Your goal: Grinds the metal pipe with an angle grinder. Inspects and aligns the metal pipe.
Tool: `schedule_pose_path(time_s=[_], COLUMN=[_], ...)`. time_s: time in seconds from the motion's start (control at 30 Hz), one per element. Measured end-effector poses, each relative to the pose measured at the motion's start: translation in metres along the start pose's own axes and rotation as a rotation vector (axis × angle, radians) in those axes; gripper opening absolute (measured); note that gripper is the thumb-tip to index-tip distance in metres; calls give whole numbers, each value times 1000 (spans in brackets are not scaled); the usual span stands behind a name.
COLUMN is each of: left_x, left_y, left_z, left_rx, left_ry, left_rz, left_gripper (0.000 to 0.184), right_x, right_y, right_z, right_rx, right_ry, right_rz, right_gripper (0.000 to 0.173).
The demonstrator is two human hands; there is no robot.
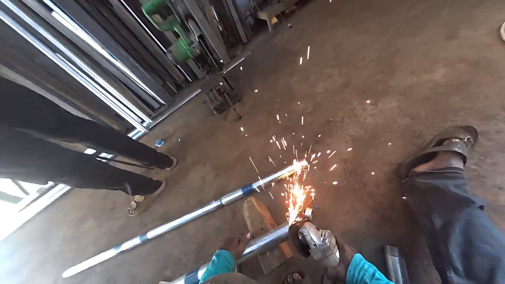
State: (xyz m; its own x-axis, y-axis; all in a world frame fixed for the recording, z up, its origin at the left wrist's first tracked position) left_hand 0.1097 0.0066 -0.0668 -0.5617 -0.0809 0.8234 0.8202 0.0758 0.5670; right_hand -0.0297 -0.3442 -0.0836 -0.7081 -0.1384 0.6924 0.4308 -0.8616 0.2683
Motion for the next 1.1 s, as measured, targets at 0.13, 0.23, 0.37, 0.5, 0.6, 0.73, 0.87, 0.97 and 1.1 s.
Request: schedule_pose_path(time_s=[0.13,0.23,0.37,0.5,0.6,0.73,0.87,0.97,1.1], left_x=[-4,-1,-1,-1,1,-4,0,3,-1], left_y=[1,0,-1,2,1,1,2,1,3], left_z=[1,0,3,1,1,4,-1,-1,1], left_rx=[7,-4,16,9,-1,8,-7,1,-2], left_ry=[-13,-15,2,9,11,10,-1,-8,-8], left_rz=[-10,3,-12,2,-3,-15,9,-13,-21], left_gripper=[75,75,76,76,76,77,73,71,73], right_x=[4,4,-1,1,-3,-2,-5,-6,3], right_y=[1,3,4,4,1,-2,-5,-4,0], right_z=[-11,-3,-1,-4,1,1,3,2,6], right_rx=[53,71,70,60,-5,-21,-143,-116,-62], right_ry=[-8,-42,-27,-27,0,57,67,67,72], right_rz=[39,29,25,14,-7,-2,-25,-9,67], right_gripper=[108,107,105,107,107,107,107,106,104])
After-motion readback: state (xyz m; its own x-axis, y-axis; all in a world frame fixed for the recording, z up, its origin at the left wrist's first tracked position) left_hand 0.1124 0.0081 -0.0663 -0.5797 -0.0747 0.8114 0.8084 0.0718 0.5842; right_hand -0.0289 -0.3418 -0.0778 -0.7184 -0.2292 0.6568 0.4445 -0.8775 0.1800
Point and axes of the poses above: each hand's wrist, its own x-axis away from the middle knuckle, its own y-axis out of the back of the hand, z = x × y, the point moved 7 cm from there along -x, towards the middle knuckle, and after that the axes turned 5 degrees about z, right-handed, at the moved point
